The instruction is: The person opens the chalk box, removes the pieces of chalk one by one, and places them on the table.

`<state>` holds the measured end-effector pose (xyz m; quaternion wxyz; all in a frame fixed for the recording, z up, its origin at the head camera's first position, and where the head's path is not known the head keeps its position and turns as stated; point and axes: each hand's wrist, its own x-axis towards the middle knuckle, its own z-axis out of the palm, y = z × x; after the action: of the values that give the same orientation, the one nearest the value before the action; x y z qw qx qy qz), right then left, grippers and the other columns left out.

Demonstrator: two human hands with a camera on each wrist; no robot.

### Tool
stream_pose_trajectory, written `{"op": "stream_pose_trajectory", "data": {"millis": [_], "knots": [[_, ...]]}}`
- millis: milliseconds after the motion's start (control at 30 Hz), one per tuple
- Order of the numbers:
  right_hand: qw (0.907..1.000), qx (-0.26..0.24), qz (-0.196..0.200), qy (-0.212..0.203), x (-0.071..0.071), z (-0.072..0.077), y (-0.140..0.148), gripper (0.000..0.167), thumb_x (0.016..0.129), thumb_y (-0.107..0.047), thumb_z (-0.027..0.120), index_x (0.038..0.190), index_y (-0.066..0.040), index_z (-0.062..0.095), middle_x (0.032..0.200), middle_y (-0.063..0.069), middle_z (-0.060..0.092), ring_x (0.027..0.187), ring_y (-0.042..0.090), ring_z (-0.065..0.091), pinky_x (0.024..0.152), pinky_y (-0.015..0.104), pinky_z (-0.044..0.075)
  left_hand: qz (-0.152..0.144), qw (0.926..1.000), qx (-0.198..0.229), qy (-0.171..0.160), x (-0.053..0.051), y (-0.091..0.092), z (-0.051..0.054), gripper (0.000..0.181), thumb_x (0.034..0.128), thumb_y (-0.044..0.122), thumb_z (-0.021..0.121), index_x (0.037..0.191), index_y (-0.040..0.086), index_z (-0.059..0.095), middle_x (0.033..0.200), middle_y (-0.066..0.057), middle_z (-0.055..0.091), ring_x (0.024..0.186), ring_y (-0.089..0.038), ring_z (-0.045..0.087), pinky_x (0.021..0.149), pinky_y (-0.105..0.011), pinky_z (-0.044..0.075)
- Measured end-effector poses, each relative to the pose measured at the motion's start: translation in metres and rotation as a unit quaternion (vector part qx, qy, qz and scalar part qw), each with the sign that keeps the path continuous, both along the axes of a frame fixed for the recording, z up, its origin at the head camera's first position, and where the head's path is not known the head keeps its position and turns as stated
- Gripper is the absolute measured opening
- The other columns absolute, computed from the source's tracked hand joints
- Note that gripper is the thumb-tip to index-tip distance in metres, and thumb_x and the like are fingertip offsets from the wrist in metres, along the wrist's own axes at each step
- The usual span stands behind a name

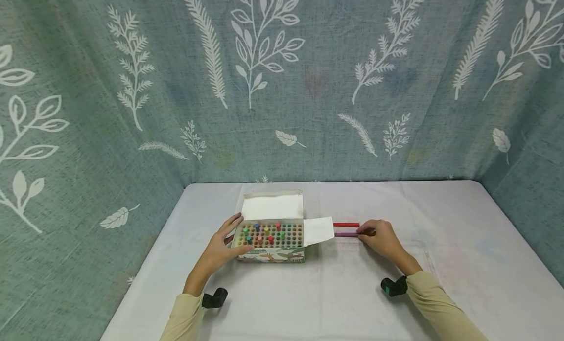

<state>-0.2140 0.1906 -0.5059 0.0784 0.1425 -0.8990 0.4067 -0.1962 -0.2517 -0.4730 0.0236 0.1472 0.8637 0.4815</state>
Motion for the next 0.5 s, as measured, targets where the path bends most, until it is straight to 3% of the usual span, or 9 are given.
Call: {"op": "stream_pose_trajectory", "data": {"millis": [267, 500], "knots": [[0.9999, -0.002, 0.009, -0.006, 0.0, 0.009, 0.001, 0.011, 0.076, 0.005, 0.074, 0.086, -0.001, 0.073, 0.079, 0.005, 0.067, 0.067, 0.015, 0.058, 0.055, 0.025, 0.051, 0.005, 0.9999, -0.003, -0.008, 0.0, 0.003, 0.002, 0.088, 0.0791, 0.032, 0.078, 0.15, 0.016, 0.029, 0.156, -0.004, 0.016, 0.142, -0.031, 0.014, 0.109, -0.055, 0.029], [0.9997, 0.005, 0.025, 0.004, -0.001, 0.027, -0.001, 0.011, 0.079, 0.002, 0.072, 0.088, -0.003, 0.073, 0.085, 0.005, 0.068, 0.072, 0.017, 0.06, 0.06, 0.03, 0.053, 0.009, 0.9999, 0.0, -0.013, 0.0, 0.001, 0.002, 0.087, 0.0791, 0.032, 0.078, 0.15, 0.017, 0.03, 0.156, -0.002, 0.016, 0.142, -0.03, 0.014, 0.109, -0.054, 0.029]]}}
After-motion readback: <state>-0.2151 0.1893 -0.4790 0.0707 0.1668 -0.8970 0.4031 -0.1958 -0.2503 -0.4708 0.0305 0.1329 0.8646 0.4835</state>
